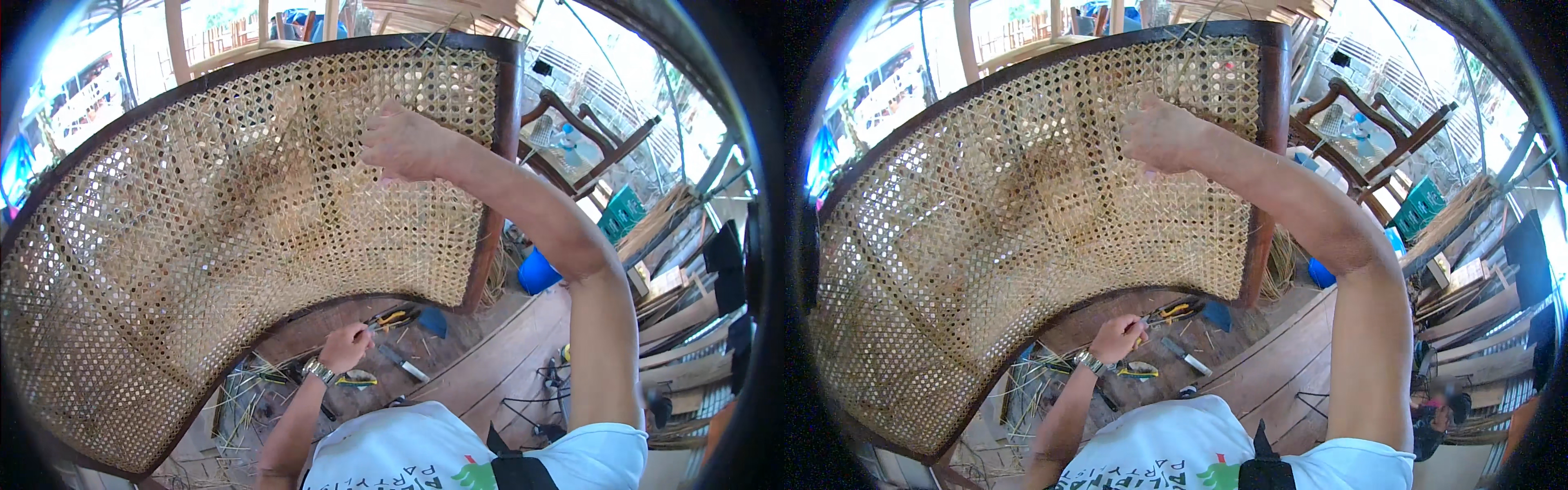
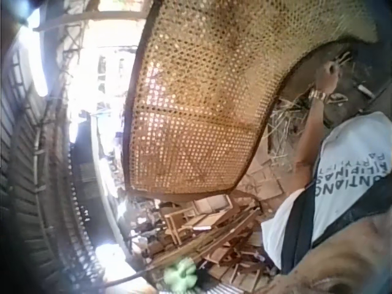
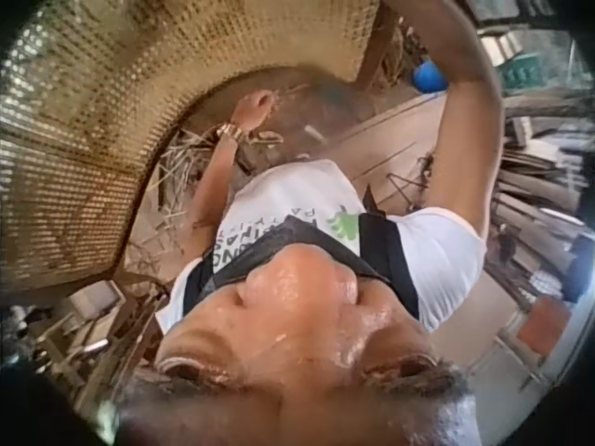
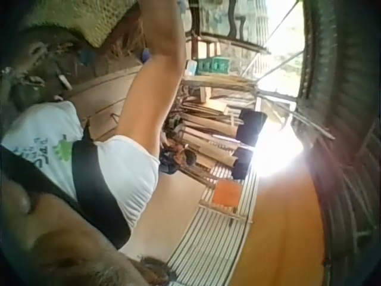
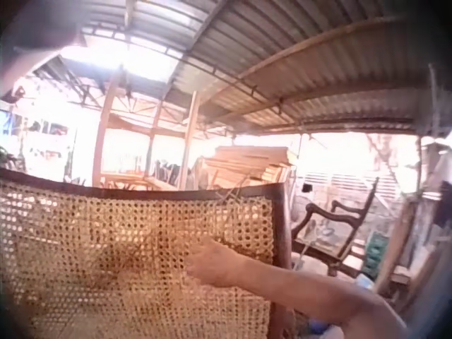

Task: Repairing a rattan chair back by weaving thin rattan strips through the existing mesh and securing them.

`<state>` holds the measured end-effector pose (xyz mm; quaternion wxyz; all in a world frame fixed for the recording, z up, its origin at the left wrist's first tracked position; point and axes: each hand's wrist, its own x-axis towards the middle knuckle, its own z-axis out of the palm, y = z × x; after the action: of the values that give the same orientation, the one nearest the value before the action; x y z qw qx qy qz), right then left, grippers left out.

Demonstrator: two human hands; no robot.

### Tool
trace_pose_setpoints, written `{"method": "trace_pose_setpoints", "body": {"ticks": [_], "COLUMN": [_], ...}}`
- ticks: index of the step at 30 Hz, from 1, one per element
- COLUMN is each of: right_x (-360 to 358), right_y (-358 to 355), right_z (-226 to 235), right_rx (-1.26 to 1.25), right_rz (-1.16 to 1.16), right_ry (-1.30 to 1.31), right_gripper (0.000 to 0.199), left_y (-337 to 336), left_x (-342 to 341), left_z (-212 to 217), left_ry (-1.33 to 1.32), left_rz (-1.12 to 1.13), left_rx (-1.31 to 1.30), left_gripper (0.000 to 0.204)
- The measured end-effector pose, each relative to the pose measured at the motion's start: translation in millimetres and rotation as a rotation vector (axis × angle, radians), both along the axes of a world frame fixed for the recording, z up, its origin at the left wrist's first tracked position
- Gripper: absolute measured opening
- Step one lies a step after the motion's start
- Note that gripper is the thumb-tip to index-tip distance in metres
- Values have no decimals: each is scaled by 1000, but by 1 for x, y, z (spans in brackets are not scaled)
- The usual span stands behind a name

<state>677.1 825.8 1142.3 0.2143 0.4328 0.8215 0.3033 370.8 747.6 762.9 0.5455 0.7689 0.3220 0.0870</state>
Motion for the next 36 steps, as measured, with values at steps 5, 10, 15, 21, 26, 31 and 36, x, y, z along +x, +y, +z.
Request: {"method": "trace_pose_setpoints", "body": {"ticks": [5,10,15,21,26,31,36], "right_x": [2,29,30,17,42,101,104], "right_y": [4,-2,-56,-106,-33,32,33], "right_z": [33,108,221,281,240,185,201], "right_rx": [-215,-488,-134,241,227,259,231], "right_rz": [-213,155,448,259,-107,-285,-389], "right_ry": [101,1229,2058,1620,576,219,260], "right_gripper": [27,27,4,19,20,10,12], "left_y": [5,37,93,92,92,89,152], "left_x": [14,55,153,276,293,259,231], "left_z": [23,99,235,392,379,320,325], "left_ry": [-39,-131,-643,-488,-609,-655,-608], "left_rz": [10,70,233,308,260,243,314], "left_rx": [-82,291,1021,842,1302,1207,595], "left_gripper": [32,26,20,19,13,21,27]}}
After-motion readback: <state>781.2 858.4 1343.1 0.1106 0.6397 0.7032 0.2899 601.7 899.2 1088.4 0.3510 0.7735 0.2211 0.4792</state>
